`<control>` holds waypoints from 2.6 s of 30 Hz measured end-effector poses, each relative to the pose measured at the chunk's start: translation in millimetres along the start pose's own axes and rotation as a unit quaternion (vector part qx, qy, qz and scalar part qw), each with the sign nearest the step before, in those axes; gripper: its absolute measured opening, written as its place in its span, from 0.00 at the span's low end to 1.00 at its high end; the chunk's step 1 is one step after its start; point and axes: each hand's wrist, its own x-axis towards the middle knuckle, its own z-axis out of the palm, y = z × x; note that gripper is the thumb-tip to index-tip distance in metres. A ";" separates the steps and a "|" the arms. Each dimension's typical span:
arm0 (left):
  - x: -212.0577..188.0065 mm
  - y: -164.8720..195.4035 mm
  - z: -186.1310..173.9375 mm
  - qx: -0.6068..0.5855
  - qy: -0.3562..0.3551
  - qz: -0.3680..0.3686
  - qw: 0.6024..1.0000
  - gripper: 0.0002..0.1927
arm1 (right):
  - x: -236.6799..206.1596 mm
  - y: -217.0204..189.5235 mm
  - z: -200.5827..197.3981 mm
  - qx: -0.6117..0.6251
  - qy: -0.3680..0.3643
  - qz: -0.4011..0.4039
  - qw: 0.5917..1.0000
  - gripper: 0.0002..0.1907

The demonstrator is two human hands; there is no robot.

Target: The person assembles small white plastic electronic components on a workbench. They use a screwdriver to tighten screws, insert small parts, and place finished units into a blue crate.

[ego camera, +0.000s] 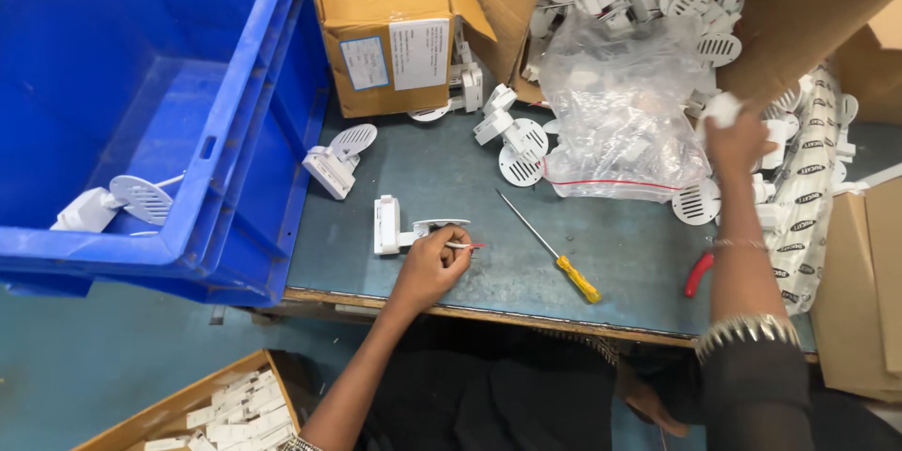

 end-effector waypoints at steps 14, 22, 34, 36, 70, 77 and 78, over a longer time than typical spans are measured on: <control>-2.0 -2.1 -3.3 -0.019 -0.011 0.025 0.999 0.06 | -255.0 -15.2 -120.8 0.535 -0.278 -0.063 0.795 0.32; -6.9 -3.0 -9.4 -0.023 -0.041 0.036 0.998 0.07 | -308.4 -58.7 -45.0 0.576 -0.335 0.028 0.745 0.28; -6.4 -2.6 -9.9 -0.026 -0.044 0.040 0.998 0.06 | -310.7 -101.6 -68.2 0.167 -0.264 -0.029 0.949 0.21; -6.0 -2.5 -9.6 -0.032 -0.044 0.043 0.998 0.06 | -317.5 -108.8 -70.2 0.141 -0.280 0.016 0.949 0.20; 4.9 1.2 -10.3 -0.046 -0.126 0.004 0.991 0.08 | -275.6 -3.7 -64.1 0.251 -0.107 -0.060 0.960 0.12; 8.3 -3.7 -10.0 -0.001 -0.105 0.072 0.992 0.08 | -219.0 -3.7 -131.7 0.632 -0.022 -0.036 0.774 0.13; 8.2 -4.5 -9.7 0.004 -0.107 0.065 0.992 0.08 | -216.2 -6.9 -140.6 0.663 -0.033 -0.037 0.747 0.15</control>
